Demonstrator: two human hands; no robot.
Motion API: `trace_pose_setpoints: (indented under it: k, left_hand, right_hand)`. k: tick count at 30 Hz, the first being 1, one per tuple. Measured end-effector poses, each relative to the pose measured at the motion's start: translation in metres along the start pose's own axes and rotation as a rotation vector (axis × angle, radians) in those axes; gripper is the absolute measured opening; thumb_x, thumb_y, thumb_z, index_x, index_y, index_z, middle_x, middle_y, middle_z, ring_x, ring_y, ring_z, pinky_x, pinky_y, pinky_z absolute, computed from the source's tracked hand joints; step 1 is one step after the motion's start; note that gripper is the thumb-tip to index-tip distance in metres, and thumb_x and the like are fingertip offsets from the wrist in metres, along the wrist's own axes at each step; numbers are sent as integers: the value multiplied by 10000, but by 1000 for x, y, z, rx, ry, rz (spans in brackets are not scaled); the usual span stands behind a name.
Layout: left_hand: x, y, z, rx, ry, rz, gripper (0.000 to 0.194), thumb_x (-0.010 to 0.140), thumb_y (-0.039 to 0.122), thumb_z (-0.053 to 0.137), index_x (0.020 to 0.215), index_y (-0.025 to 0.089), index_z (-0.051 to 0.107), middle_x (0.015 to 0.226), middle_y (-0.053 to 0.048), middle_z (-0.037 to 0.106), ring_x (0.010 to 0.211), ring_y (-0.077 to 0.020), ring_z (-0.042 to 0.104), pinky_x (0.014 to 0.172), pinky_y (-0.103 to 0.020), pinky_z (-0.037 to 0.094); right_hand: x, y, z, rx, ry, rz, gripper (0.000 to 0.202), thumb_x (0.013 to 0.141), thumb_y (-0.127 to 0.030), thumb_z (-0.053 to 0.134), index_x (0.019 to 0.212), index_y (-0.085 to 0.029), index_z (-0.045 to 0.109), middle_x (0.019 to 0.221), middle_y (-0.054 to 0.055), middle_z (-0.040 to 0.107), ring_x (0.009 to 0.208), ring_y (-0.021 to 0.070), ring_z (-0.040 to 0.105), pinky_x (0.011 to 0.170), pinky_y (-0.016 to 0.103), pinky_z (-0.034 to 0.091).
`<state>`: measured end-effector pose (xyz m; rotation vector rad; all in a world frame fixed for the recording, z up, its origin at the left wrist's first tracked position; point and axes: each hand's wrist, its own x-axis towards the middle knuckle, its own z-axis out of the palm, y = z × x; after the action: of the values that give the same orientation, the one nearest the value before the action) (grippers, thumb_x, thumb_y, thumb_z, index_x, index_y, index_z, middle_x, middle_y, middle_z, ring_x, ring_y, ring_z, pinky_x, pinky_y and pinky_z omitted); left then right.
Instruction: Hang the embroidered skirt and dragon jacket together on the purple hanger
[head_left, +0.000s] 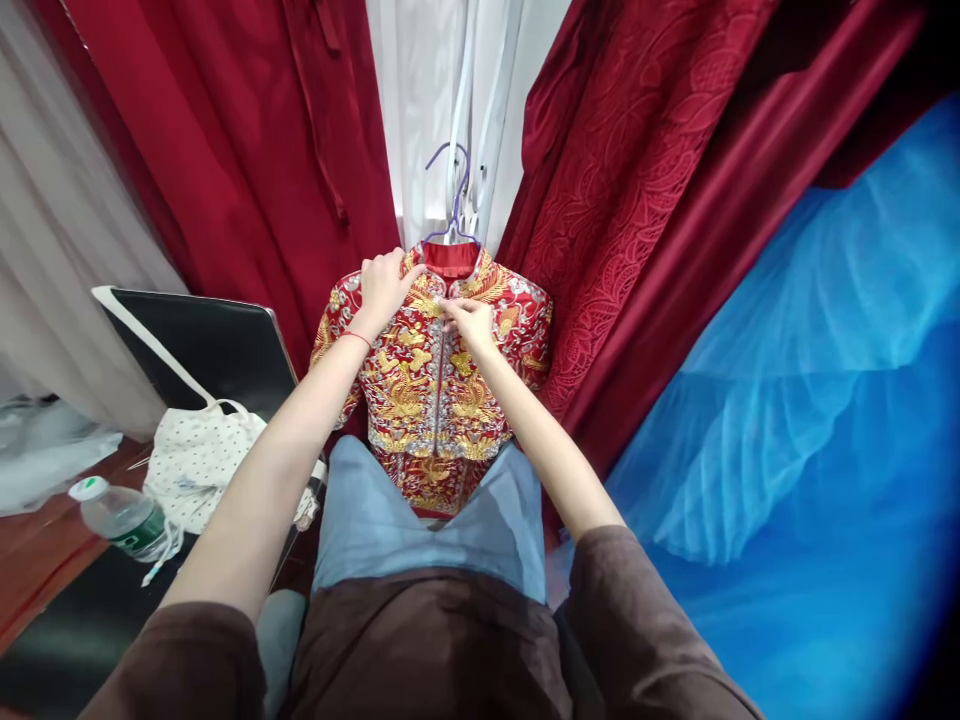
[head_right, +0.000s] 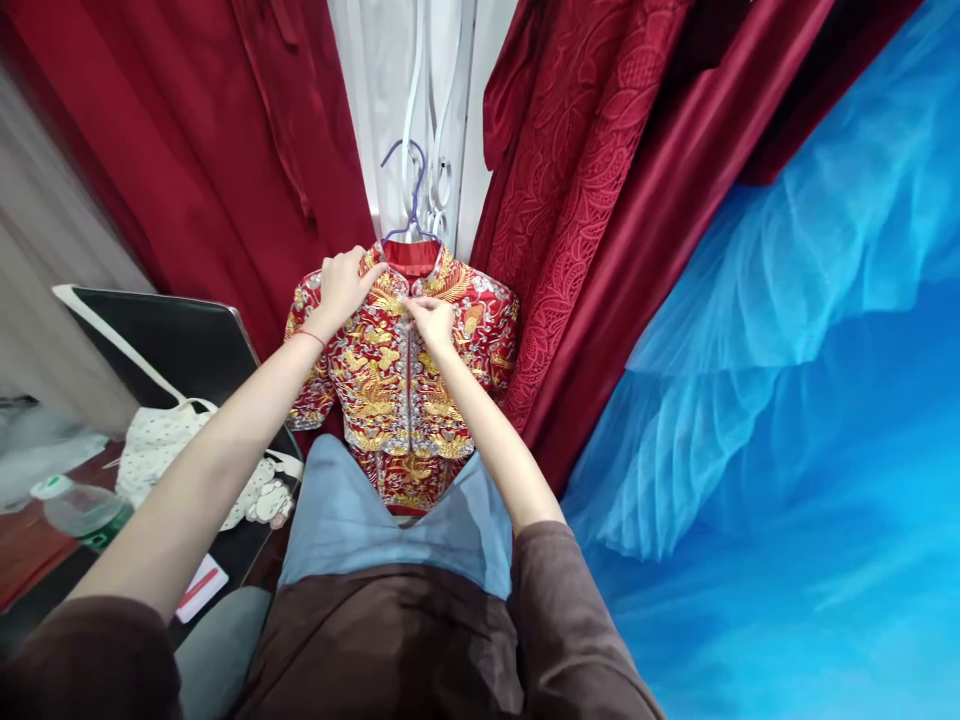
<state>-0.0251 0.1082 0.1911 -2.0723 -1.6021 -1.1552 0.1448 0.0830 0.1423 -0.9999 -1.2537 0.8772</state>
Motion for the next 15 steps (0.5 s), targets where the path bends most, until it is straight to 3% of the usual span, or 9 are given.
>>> trace_pose_setpoints:
  k: [5, 10, 13, 15]
  left_hand:
    - [-7, 10, -5, 47, 18, -29, 619, 1006, 675, 309, 1136, 148, 606, 1102, -176, 708, 1185, -349, 624, 1081, -460, 387]
    - [-10, 14, -10, 80, 13, -38, 624, 1004, 678, 290, 1111, 169, 635, 1118, -187, 716, 1149, -354, 640, 1035, -437, 403]
    - [-10, 13, -12, 87, 3, -23, 630, 1022, 653, 256, 1103, 165, 647, 1100, -185, 724, 1121, -343, 648, 1016, -427, 404]
    - [-8, 11, -14, 89, -15, -7, 620, 1037, 625, 244, 1104, 166, 655, 1082, -175, 732, 1101, -327, 653, 1003, -411, 404]
  right_hand:
    - [-3, -3, -5, 2, -33, 221, 353, 750, -360, 878, 596, -147, 643, 527, -3, 647, 426, 70, 571, 476, 191, 514]
    - [-5, -8, -22, -287, -122, 275, 462, 787, -480, 830, 542, -158, 607, 476, 25, 610, 428, 97, 554, 498, 233, 523]
    - [-7, -20, -40, -527, -258, 119, 439, 806, -514, 805, 611, -154, 646, 600, 65, 681, 547, 149, 633, 601, 285, 553]
    - [-7, -30, -56, -701, -138, -123, 415, 877, -539, 718, 705, -164, 672, 717, 82, 714, 690, 195, 675, 707, 330, 566]
